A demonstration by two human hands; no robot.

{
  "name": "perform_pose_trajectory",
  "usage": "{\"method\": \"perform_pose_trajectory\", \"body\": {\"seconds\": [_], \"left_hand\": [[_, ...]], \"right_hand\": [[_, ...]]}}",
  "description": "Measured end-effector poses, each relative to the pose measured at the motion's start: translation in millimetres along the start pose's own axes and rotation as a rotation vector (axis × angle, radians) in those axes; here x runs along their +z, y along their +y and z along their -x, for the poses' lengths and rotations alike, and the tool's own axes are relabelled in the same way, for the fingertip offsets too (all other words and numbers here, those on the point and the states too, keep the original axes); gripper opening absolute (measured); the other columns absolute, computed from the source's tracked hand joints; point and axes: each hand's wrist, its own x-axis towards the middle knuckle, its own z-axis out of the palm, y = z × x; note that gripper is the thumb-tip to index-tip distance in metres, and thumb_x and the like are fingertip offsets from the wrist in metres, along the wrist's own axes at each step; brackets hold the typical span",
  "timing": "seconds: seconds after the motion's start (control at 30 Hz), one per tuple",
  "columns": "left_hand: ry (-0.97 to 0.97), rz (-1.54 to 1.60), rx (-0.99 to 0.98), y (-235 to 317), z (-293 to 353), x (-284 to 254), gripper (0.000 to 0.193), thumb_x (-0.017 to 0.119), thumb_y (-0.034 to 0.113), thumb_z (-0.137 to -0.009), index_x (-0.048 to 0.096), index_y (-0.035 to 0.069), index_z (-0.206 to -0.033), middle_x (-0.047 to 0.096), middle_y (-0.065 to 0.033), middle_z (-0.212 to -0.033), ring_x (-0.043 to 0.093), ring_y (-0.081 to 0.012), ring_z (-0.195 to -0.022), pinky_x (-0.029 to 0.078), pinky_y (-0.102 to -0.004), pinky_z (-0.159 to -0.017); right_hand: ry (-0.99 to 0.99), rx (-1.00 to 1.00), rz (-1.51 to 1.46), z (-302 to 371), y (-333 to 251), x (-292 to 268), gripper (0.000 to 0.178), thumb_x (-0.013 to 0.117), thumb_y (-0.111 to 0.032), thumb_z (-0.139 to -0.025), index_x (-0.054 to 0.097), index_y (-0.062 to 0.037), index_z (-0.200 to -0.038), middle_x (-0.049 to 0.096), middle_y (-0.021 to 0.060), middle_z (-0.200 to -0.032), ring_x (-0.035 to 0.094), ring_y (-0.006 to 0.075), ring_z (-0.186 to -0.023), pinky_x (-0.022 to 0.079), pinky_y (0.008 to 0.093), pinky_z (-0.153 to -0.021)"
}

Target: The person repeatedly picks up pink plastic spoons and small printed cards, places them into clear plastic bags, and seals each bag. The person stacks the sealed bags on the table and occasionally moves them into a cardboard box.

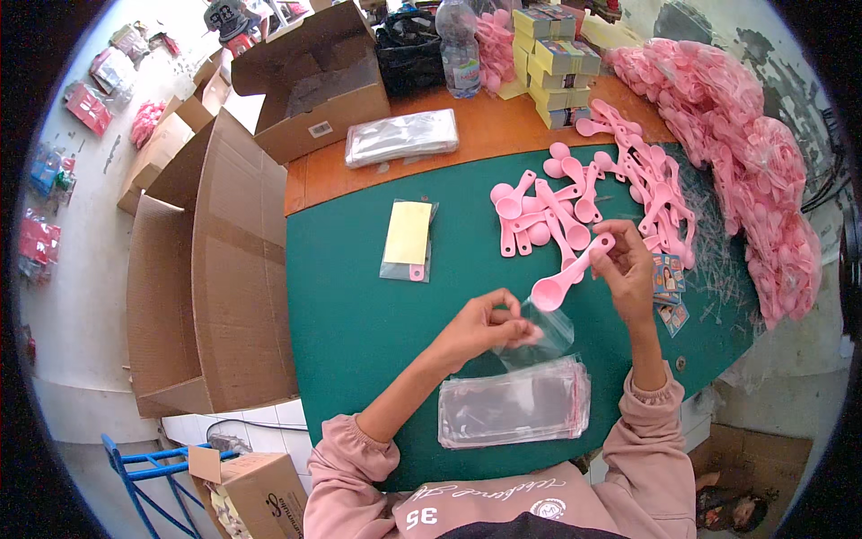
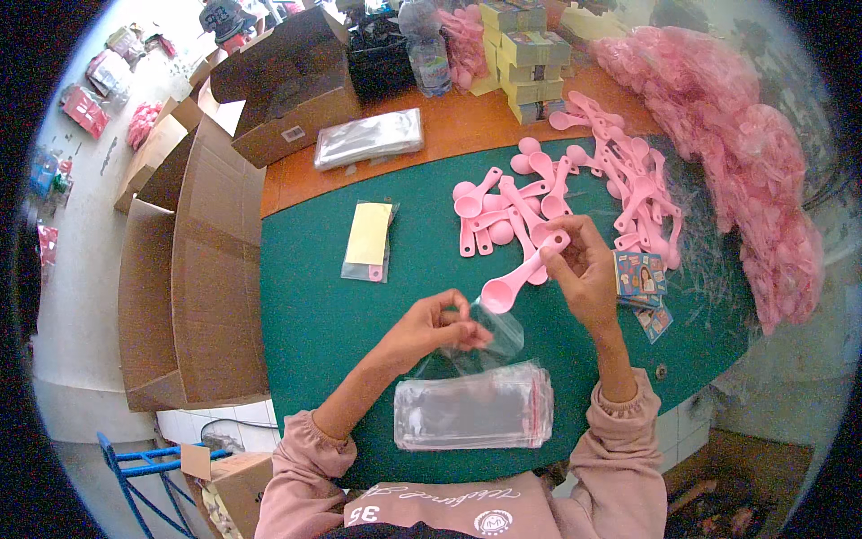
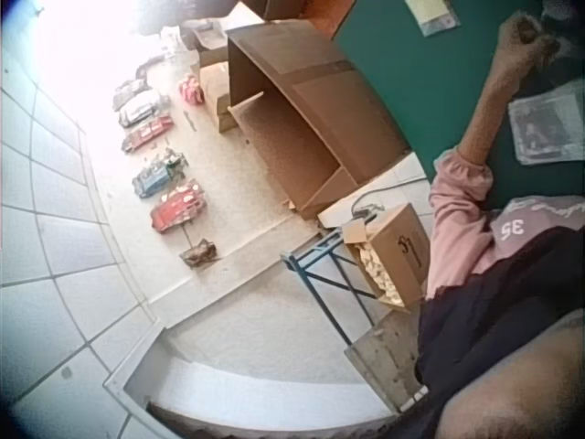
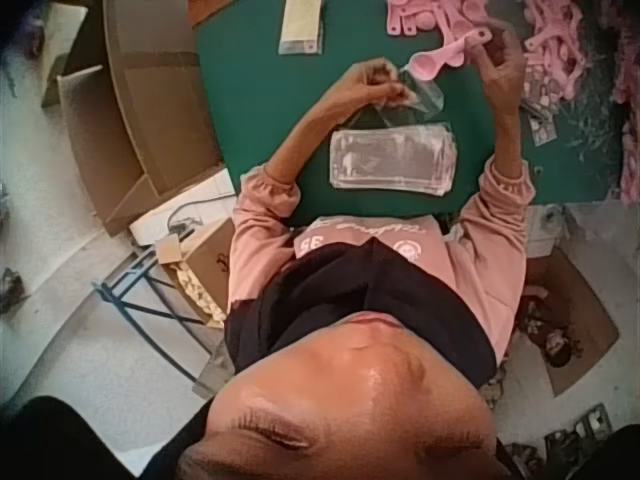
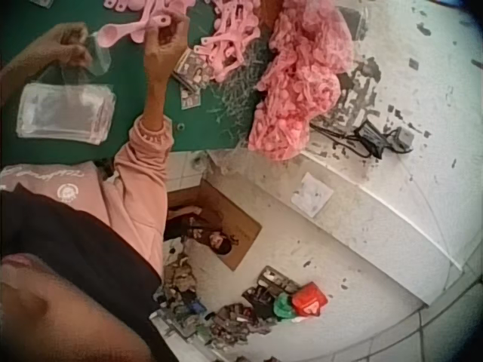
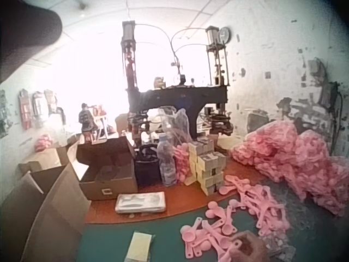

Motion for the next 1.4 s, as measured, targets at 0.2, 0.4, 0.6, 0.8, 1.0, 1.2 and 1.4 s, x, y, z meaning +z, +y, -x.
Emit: {"method": "perform_pose_trajectory", "body": {"seconds": [0.2,0.4,0.6,0.8,1.0,1.2,1.4], "left_hand": [[0.206,-0.035,0.078,1,-3,0,0.02,0.06,0.012,-0.082,0.048,0.003,-0.096,0.066,-0.0085,-0.084,0.056,-0.0042,-0.071,0.039,-0.0179,-0.054],[0.255,-0.1,0.078,5,-2,-1,0.029,0.061,0.012,-0.081,0.05,0.0,-0.105,0.066,-0.0093,-0.085,0.059,-0.0075,-0.077,0.043,-0.0195,-0.063],[0.265,-0.14,0.09,5,-3,0,0.035,0.06,0.012,-0.081,0.049,-0.003,-0.111,0.065,-0.0106,-0.089,0.06,-0.0097,-0.08,0.045,-0.0204,-0.067],[0.261,-0.137,0.098,10,-1,-1,0.033,0.06,0.012,-0.082,0.051,-0.004,-0.11,0.065,-0.0105,-0.091,0.06,-0.0112,-0.083,0.046,-0.0219,-0.071],[0.268,-0.106,0.107,4,-3,-2,0.036,0.062,0.013,-0.081,0.051,-0.002,-0.111,0.065,-0.0092,-0.089,0.06,-0.0094,-0.081,0.046,-0.0213,-0.067],[0.254,-0.199,0.109,6,-3,-4,0.034,0.06,0.012,-0.081,0.053,-0.001,-0.112,0.066,-0.0079,-0.087,0.059,-0.0074,-0.079,0.046,-0.0204,-0.068],[0.237,-0.21,0.17,2,-6,0,0.031,0.058,0.013,-0.083,0.055,0.001,-0.111,0.064,-0.0087,-0.094,0.058,-0.0083,-0.079,0.047,-0.0219,-0.069]], "right_hand": [[0.036,-0.054,-0.026,3,0,5,0.024,0.056,0.001,-0.08,0.049,-0.0035,-0.103,0.052,0.0013,-0.087,0.05,0.005,-0.071,0.043,0.0175,-0.059],[0.002,-0.067,0.009,6,2,11,0.027,0.058,0.002,-0.079,0.048,-0.003,-0.104,0.053,0.0032,-0.094,0.052,0.0066,-0.079,0.046,0.0199,-0.065],[-0.042,-0.009,-0.01,6,2,12,0.027,0.058,0.002,-0.079,0.048,-0.0019,-0.104,0.053,0.0028,-0.092,0.051,0.0069,-0.079,0.046,0.02,-0.066],[0.106,-0.064,-0.022,7,0,9,0.028,0.058,0.003,-0.079,0.048,-0.0021,-0.105,0.051,0.0018,-0.089,0.051,0.0061,-0.078,0.044,0.0191,-0.065],[-0.001,-0.059,-0.017,8,-2,16,0.029,0.057,0.003,-0.079,0.048,-0.0028,-0.106,0.052,0.002,-0.087,0.051,0.0064,-0.075,0.044,0.0191,-0.065],[0.023,-0.061,0.02,7,-1,14,0.03,0.056,0.005,-0.078,0.048,-0.0027,-0.106,0.051,0.0026,-0.089,0.051,0.0068,-0.076,0.045,0.0199,-0.065],[-0.12,0.061,-0.044,10,5,24,0.034,0.059,0.003,-0.077,0.046,-0.0034,-0.108,0.055,0.0043,-0.088,0.053,0.0075,-0.075,0.045,0.0208,-0.064]]}}
